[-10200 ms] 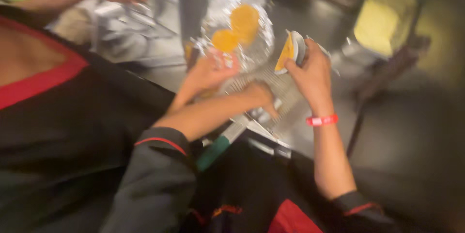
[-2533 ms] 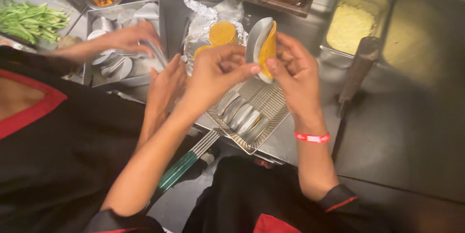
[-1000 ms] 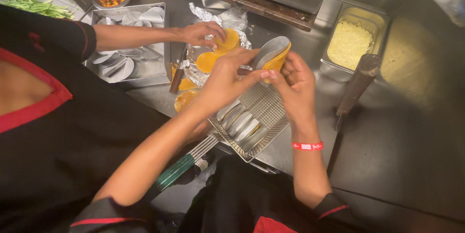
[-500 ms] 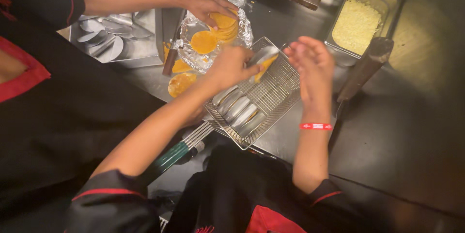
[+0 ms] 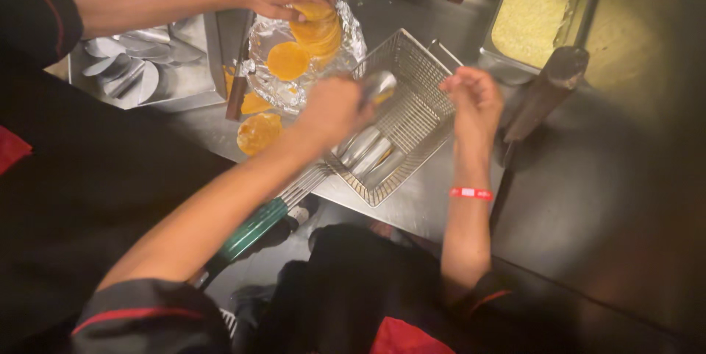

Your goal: The person places round yellow discs into metal molds and arranges them in a wire basket. A coworker assists by handing over additional discs. The person continues to fill the basket with the prepared items.

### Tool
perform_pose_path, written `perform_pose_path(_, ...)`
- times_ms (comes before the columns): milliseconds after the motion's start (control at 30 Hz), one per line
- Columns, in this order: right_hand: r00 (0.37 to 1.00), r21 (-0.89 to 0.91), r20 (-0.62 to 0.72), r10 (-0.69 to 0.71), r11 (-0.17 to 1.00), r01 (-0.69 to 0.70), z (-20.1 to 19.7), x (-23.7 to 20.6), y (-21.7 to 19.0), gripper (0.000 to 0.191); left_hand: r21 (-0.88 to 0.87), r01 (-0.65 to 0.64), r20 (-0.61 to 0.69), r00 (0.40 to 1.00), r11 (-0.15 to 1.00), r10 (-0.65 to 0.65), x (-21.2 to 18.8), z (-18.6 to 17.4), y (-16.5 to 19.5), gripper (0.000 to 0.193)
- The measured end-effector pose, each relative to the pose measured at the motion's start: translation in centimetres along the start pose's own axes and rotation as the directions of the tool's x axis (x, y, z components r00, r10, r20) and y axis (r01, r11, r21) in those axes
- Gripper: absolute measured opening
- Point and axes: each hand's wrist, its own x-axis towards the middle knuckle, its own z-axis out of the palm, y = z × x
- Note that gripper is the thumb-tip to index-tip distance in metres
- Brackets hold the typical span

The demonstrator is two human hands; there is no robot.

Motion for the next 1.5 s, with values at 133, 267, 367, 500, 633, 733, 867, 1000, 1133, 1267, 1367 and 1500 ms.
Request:
perform_pose_path(133, 0.930, -0.547, -0.039, -0.366, 0.787, 0.287, -2.1, 0.4, 1.1, 0.026, -0.089, -0.075, -0.133, 0.989, 0.993, 0.063, -2.5, -8.4, 3.0, 0.034)
perform_pose_path(267, 0.926, -0.688, 0.098, -0.365, 0.647, 0.328, -3.0, 1.1, 3.3, 0.040, 0.000, -0.169, -0.136, 0.976, 0.986, 0.167, -5.8, -14.7, 7.0, 0.036)
perform_pose_path(367, 0.946, -0.714, 0.128, -0.298, 0.635, 0.296, -2.8, 2.0, 5.2, 0.032, 0.066, -0.175, -0.141, 0.973, 0.982, 0.182, -5.0, -15.0, 7.1, 0.033)
perform_pose_path(500, 0.995, -0.653, 0.019, -0.098, 0.752, 0.087, -2.9, 2.8, 5.8, 0.025, 0.149, -0.155, -0.093, 0.981, 0.977, 0.170, 0.8, -8.1, 4.4, 0.030)
perform_pose_path(633, 0.983, -0.702, 0.056, -0.173, 0.694, 0.162, -3.1, 3.1, 5.3, 0.024, 0.186, -0.070, 0.119, 0.992, 0.980, 0.048, 5.3, 1.4, 2.2, 0.023)
perform_pose_path(733, 0.986, -0.663, 0.093, -0.140, 0.730, 0.167, -3.7, 3.3, 5.9, 0.025, 0.268, -0.163, 0.095, 0.985, 0.950, 0.143, 6.9, 5.9, 1.5, 0.014)
perform_pose_path(867, 0.974, -0.531, 0.222, -0.055, 0.831, 0.168, -5.9, 3.9, 7.7, 0.026, 0.340, -0.223, 0.181, 0.969, 0.914, 0.169, 8.8, 8.6, 0.9, 0.014)
perform_pose_path(1000, 0.885, -0.625, 0.408, -0.223, 0.638, 0.449, -8.0, 5.8, 8.4, 0.020, 0.221, 0.072, 0.204, 0.972, 0.973, -0.118, 9.5, 9.9, 1.0, 0.018)
perform_pose_path(1133, 0.886, -0.700, 0.463, 0.007, 0.616, 0.361, -6.4, 9.0, 8.4, 0.012, 0.289, -0.079, -0.166, 0.977, 0.954, 0.132, 8.2, 10.0, 1.3, 0.014)
perform_pose_path(1267, 0.902, -0.771, 0.412, 0.126, 0.576, 0.272, -4.3, 11.1, 8.2, 0.010, 0.223, 0.016, 0.058, 0.998, 0.975, -0.030, 8.6, 9.2, 2.1, 0.021)
perform_pose_path(1367, 0.915, -0.764, 0.377, 0.145, 0.607, 0.218, -4.1, 11.4, 8.1, 0.010, 0.176, 0.044, 0.168, 0.983, 0.983, -0.074, 9.0, 8.7, 2.5, 0.024)
perform_pose_path(1500, 0.941, -0.714, 0.324, 0.103, 0.679, 0.171, -3.9, 10.4, 8.5, 0.010, 0.224, 0.039, 0.216, 0.972, 0.974, -0.089, 8.7, 8.5, 2.6, 0.025)
